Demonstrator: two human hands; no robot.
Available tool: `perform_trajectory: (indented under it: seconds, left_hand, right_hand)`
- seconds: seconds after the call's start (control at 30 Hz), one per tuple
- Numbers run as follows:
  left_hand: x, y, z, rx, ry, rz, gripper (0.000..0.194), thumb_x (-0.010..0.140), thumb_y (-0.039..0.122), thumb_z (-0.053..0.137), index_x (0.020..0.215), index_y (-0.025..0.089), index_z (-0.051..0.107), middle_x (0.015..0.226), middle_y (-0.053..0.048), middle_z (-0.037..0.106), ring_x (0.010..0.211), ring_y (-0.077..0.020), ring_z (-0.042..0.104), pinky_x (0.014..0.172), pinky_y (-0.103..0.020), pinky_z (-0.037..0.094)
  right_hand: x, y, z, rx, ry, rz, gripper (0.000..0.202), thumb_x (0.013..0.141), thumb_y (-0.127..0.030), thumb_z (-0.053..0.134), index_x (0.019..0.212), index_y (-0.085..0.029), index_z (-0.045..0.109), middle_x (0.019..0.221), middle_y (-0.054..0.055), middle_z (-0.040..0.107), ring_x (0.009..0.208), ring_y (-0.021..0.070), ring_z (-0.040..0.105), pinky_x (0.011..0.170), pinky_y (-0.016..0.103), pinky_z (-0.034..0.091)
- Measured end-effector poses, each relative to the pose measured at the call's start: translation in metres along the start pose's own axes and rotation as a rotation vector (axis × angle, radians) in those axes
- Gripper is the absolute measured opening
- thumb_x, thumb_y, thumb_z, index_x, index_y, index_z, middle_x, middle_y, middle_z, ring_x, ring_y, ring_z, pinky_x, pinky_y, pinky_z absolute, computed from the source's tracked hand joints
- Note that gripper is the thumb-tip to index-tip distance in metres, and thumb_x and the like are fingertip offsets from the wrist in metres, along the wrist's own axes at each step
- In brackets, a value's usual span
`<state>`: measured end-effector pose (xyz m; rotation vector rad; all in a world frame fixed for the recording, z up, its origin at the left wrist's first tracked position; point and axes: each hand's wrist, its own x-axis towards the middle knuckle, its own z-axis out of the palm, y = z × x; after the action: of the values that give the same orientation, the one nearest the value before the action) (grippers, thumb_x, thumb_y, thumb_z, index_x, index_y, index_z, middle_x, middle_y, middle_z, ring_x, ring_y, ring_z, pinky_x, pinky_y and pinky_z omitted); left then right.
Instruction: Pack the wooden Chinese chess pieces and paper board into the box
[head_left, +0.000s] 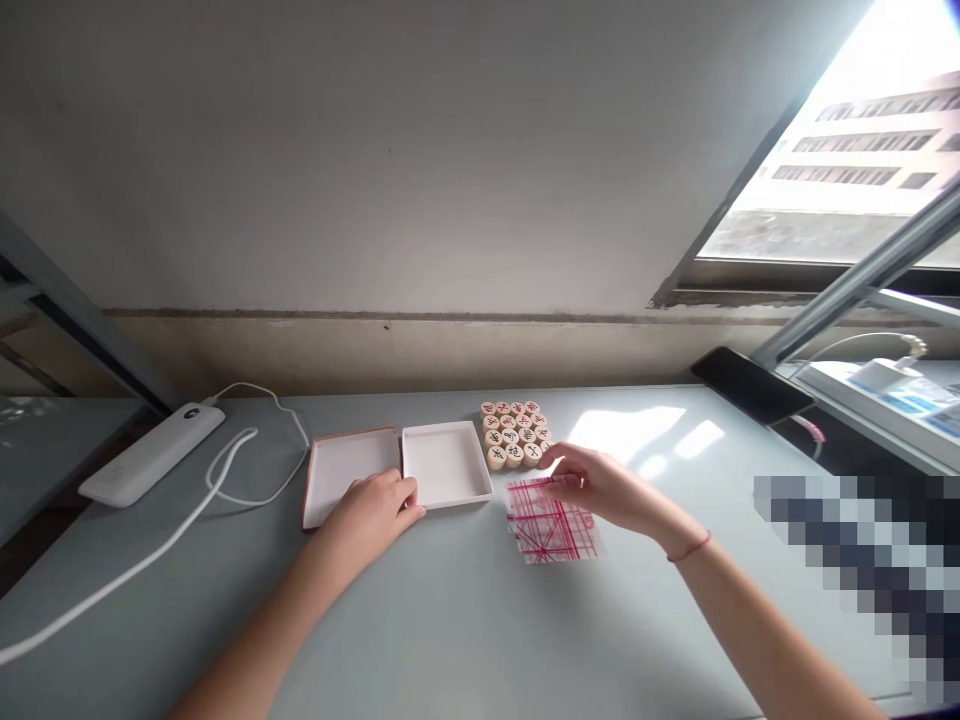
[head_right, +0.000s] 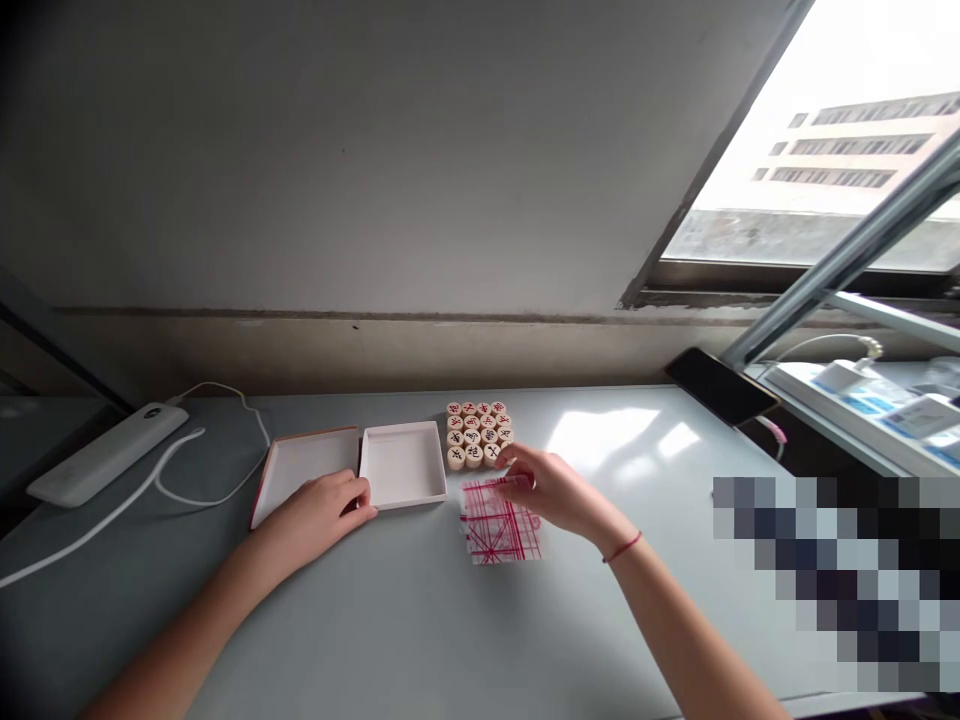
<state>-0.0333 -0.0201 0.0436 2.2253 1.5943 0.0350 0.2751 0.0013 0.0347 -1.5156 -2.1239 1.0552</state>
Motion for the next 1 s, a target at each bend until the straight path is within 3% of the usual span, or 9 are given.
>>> perform_trajectory:
  seconds: [0.17,0.47,0.6,0.7,0.8,0.87,0.93,1.0]
  left_hand:
    - [0.003,0.003,-0.002,0.067,-0.003,-0.010,0.019,0.089,0.026,0.042,0.075,0.020,0.053,0.079,-0.001,0.058,0.069,-0.0153,0.059,0.063,-0.024,0.040]
    - [0.005,0.005,-0.001,0.155,-0.007,-0.029,0.017,0.091,0.028,0.044,0.081,0.020,0.055,0.084,-0.002,0.057,0.071,-0.0165,0.058,0.064,-0.027,0.042]
    - [-0.005,0.003,0.003,0.259,0.219,0.053,0.014,0.087,0.029,0.051,0.096,0.020,0.056,0.098,-0.007,0.057,0.087,-0.0226,0.056,0.072,-0.033,0.044]
    - [-0.017,0.006,0.010,0.320,0.333,0.258,0.014,0.090,0.029,0.047,0.093,0.019,0.056,0.091,-0.006,0.058,0.084,-0.0214,0.055,0.072,-0.033,0.043]
    - [-0.021,0.009,0.028,0.320,0.261,0.541,0.019,0.090,0.023,0.045,0.073,0.019,0.053,0.070,-0.001,0.055,0.064,-0.0160,0.050,0.058,-0.030,0.037]
    - [-0.016,0.007,0.044,0.321,0.243,0.656,0.021,0.086,0.021,0.047,0.065,0.019,0.050,0.063,0.000,0.052,0.057,-0.0150,0.046,0.052,-0.031,0.032]
    - [-0.009,0.002,0.057,0.284,0.217,0.753,0.019,0.081,0.021,0.050,0.063,0.019,0.048,0.061,-0.001,0.050,0.055,-0.0148,0.044,0.050,-0.031,0.030]
    - [-0.004,-0.002,0.065,0.242,0.215,0.760,0.020,0.078,0.020,0.049,0.059,0.020,0.045,0.058,-0.001,0.048,0.053,-0.0144,0.041,0.049,-0.032,0.028]
  right_hand:
    - [-0.003,0.028,0.028,-0.112,0.198,0.086,0.017,0.082,-0.037,0.052,0.090,-0.022,0.048,0.058,-0.006,0.052,0.052,0.0115,0.044,0.052,0.024,0.036]
    - [-0.001,0.032,0.035,-0.347,0.430,0.015,0.024,0.085,-0.044,0.051,0.096,-0.022,0.052,0.083,0.004,0.062,0.063,0.0167,0.056,0.054,0.026,0.042]
    - [-0.006,0.021,0.034,-0.483,0.582,-0.070,0.028,0.091,-0.043,0.043,0.099,-0.019,0.054,0.094,0.010,0.062,0.059,0.0151,0.055,0.050,0.026,0.039]
    - [-0.006,0.002,0.041,-0.532,0.533,-0.261,0.022,0.094,-0.031,0.038,0.091,-0.018,0.056,0.084,0.008,0.062,0.063,0.0149,0.056,0.053,0.025,0.037]
    - [-0.002,-0.021,0.062,-0.561,0.371,-0.558,0.024,0.091,-0.021,0.040,0.073,-0.018,0.055,0.066,0.003,0.057,0.061,0.0132,0.051,0.056,0.025,0.035]
    - [0.002,-0.032,0.083,-0.586,0.270,-0.713,0.025,0.087,-0.020,0.042,0.064,-0.019,0.051,0.058,0.000,0.052,0.051,0.0110,0.043,0.051,0.026,0.028]
    - [0.007,-0.036,0.103,-0.602,0.197,-0.780,0.024,0.083,-0.022,0.044,0.059,-0.019,0.048,0.054,-0.002,0.048,0.045,0.0096,0.035,0.046,0.027,0.020]
    - [0.010,-0.035,0.118,-0.594,0.147,-0.783,0.022,0.078,-0.022,0.045,0.057,-0.018,0.046,0.051,-0.002,0.047,0.042,0.0088,0.030,0.046,0.028,0.015]
